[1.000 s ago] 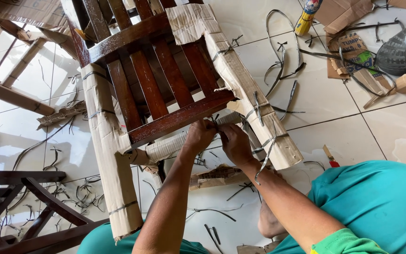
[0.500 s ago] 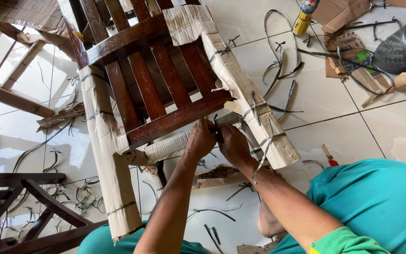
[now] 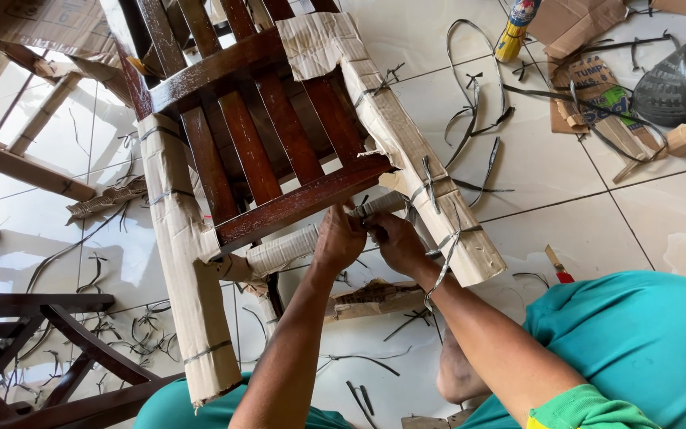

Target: The person sits on the floor and repairs a wooden chair by wrapping a cardboard tube around a leg and securing it with wire. They use a utility knife to cut the wire and tie it tightly around the cardboard and chair leg.

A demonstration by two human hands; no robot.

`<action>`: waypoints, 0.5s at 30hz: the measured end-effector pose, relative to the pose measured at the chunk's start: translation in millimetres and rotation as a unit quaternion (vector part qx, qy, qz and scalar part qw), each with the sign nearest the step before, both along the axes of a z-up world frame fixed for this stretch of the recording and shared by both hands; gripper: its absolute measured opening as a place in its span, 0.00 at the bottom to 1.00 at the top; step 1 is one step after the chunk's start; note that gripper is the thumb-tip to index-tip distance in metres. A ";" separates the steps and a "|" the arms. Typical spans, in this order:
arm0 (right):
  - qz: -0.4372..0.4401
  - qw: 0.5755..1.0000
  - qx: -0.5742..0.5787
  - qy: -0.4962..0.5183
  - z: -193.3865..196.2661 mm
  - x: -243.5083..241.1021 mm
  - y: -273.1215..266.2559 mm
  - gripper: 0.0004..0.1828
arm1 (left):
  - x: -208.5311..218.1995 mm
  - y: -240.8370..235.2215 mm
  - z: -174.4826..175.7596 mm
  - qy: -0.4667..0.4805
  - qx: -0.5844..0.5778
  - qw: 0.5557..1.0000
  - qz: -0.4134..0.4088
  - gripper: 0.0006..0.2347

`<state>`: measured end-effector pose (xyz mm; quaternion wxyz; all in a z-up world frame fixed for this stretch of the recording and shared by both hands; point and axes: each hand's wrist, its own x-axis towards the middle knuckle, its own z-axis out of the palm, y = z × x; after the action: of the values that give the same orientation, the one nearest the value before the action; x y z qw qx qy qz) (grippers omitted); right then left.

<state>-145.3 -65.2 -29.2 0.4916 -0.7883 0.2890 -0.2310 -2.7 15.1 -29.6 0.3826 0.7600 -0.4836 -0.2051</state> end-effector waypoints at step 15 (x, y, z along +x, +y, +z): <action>-0.044 0.955 0.287 -0.057 20.6 -5.3 8.4 0.07 | -14.9 15.3 -16.6 -0.195 -0.102 0.975 -0.002 0.10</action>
<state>-150.7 -56.8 -8.6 0.7024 -0.5860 0.3487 -0.2039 -17.6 30.4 -46.2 0.3564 0.7411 -0.5690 -0.0033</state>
